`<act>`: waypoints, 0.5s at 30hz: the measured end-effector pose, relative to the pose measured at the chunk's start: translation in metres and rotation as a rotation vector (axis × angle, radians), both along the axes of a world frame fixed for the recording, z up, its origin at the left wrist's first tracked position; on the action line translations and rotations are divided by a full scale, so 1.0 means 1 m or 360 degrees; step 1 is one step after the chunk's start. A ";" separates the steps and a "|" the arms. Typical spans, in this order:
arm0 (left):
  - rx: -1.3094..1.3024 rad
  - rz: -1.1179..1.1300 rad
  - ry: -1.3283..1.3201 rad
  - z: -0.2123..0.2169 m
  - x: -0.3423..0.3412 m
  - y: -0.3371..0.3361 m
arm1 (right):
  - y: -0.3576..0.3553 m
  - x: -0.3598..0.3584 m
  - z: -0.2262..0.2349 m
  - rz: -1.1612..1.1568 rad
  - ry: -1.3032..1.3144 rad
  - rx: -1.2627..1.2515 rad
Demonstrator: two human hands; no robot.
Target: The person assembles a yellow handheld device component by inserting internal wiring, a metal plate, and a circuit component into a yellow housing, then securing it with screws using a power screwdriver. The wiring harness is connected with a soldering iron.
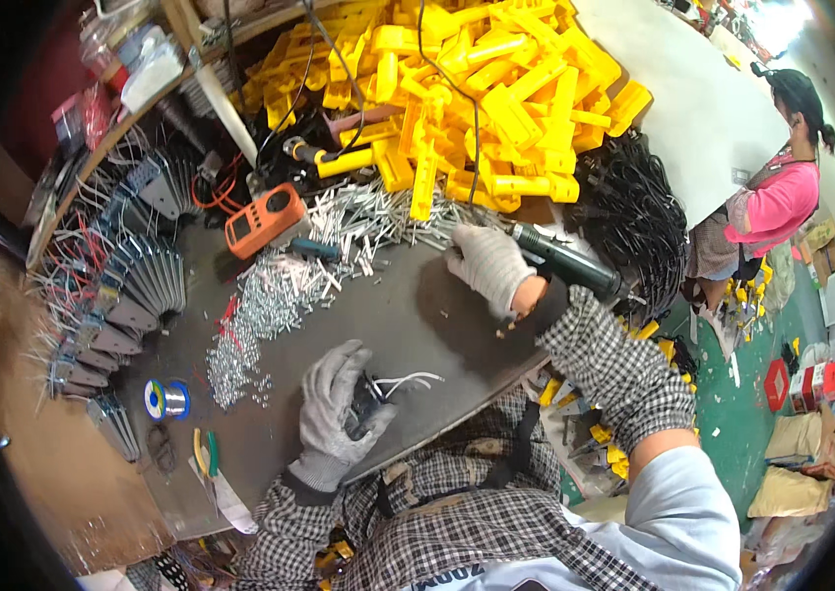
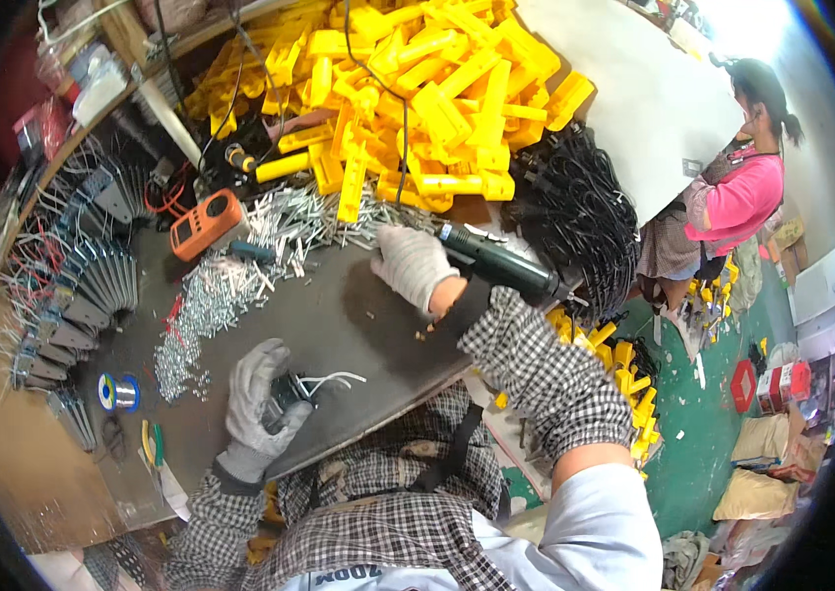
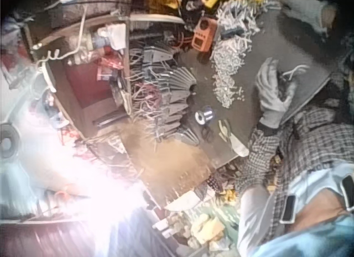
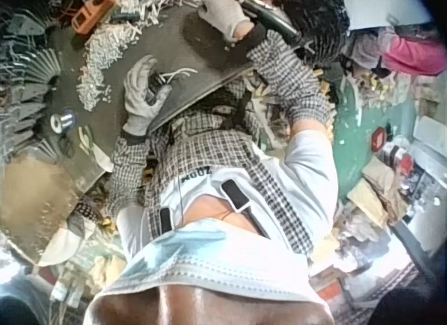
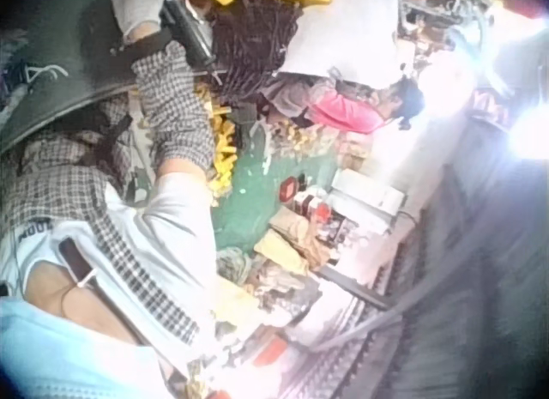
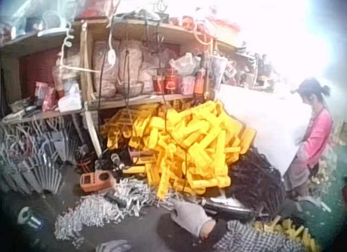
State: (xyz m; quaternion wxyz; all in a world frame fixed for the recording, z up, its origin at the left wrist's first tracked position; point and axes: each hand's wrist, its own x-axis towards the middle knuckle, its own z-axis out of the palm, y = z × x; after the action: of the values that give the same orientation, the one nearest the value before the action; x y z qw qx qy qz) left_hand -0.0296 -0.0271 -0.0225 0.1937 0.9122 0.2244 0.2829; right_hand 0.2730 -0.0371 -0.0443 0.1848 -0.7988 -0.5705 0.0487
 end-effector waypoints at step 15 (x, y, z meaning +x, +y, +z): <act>0.0781 -0.0426 0.0783 0.018 0.260 0.117 | -0.002 0.005 -0.037 0.0287 0.0344 0.0781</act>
State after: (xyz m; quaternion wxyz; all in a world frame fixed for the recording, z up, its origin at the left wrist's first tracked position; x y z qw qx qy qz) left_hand 0.2305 0.0897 -0.0048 -0.0553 0.9935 0.0684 0.0728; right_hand 0.2775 -0.0391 -0.0812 0.4274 -0.6664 -0.6109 0.0103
